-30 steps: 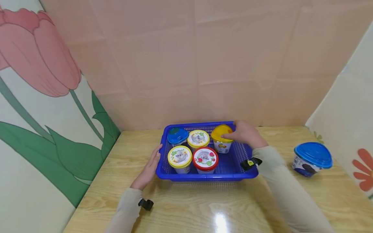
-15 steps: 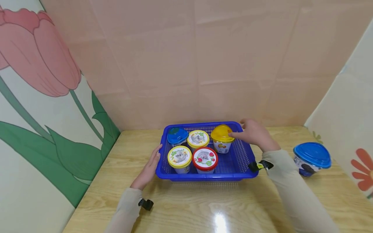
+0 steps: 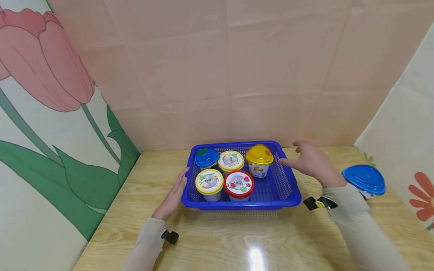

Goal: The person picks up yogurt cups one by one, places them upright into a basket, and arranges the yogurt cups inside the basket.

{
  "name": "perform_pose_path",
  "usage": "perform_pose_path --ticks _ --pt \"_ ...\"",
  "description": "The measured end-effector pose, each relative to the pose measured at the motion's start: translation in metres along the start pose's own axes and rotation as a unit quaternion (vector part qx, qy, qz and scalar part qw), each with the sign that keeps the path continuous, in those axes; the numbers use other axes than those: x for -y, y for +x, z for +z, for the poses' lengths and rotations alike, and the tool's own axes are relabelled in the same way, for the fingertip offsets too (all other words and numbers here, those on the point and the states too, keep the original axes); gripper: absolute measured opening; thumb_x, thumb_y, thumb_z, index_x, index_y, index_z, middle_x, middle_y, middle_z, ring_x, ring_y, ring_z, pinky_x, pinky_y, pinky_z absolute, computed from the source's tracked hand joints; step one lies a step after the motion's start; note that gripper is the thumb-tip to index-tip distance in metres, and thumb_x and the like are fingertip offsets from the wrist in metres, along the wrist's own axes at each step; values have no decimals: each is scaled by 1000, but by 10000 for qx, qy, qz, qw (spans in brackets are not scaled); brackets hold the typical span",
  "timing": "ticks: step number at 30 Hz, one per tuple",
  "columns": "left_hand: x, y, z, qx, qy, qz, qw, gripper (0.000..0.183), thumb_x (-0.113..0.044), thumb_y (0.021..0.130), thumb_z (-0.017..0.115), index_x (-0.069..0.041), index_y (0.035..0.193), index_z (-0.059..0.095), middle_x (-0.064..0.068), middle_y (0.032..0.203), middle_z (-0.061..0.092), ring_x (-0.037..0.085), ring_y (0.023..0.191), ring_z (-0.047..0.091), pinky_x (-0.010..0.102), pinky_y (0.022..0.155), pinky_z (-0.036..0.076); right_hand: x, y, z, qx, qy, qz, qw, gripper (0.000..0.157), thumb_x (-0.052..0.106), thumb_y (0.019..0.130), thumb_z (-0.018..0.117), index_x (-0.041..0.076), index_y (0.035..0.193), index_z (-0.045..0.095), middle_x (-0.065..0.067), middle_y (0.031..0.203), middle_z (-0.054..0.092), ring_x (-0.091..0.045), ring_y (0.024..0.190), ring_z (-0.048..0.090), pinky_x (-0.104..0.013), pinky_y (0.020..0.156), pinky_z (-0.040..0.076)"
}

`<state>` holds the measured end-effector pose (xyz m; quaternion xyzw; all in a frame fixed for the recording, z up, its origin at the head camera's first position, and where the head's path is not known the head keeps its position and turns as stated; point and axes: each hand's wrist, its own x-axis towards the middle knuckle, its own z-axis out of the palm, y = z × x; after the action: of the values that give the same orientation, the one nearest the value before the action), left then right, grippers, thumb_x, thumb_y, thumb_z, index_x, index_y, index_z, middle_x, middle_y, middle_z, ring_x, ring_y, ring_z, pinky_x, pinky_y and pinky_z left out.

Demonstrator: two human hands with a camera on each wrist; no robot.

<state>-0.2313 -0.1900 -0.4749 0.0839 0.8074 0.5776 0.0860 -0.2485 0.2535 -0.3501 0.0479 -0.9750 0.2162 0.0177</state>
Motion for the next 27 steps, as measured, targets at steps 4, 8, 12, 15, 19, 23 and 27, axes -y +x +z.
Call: perform_pose_path --ticks 4,8,12,15,19,23,27 --pt "0 1 0 4 -9 27 10000 50 -57 106 23 -49 155 17 0 167 13 35 151 18 66 116 17 -10 -8 -4 -50 -36 85 9999 102 63 84 69 -12 145 36 -39 131 49 -53 114 52 -64 84 50" --pt "1 1 1 0 4 40 10000 50 -58 106 23 -49 155 17 0 167 12 35 152 18 66 116 16 -22 -15 -7 -136 -133 216 9996 107 71 83 65 -10 146 35 -40 133 46 -55 116 50 -66 85 48" --pt "2 3 0 -6 -25 44 10000 49 -58 106 22 -50 154 17 -2 167 12 33 152 17 66 116 16 -35 -22 -11 -229 -304 361 9986 114 77 81 61 -12 146 33 -41 135 43 -56 115 50 -67 82 47" --pt "2 4 0 -8 -45 53 10000 49 -57 107 22 -49 155 17 -2 167 11 32 152 15 65 117 15 -45 -26 -13 -349 -447 447 9974 113 76 80 63 -13 144 35 -42 133 43 -56 111 52 -66 78 48" --pt "-1 2 0 25 -85 -45 10000 50 -53 108 22 -44 157 16 0 168 9 33 153 12 65 117 13 -56 -32 -14 -478 -526 590 9957 114 77 79 63 -15 141 37 -43 130 42 -55 106 53 -65 74 48" --pt "-15 -6 -1 82 -162 -98 9998 51 -45 110 22 -36 160 14 3 168 9 34 153 12 64 117 13 -63 -37 -15 -532 -518 660 9950 116 79 79 61 -17 140 38 -45 129 40 -56 104 52 -64 72 47" --pt "-23 -10 0 111 -214 -31 9997 51 -40 111 23 -30 161 16 5 168 11 35 152 13 64 118 14 -74 -41 -18 -640 -552 725 9938 116 78 79 63 -19 138 38 -46 130 37 -60 106 48 -68 75 45"
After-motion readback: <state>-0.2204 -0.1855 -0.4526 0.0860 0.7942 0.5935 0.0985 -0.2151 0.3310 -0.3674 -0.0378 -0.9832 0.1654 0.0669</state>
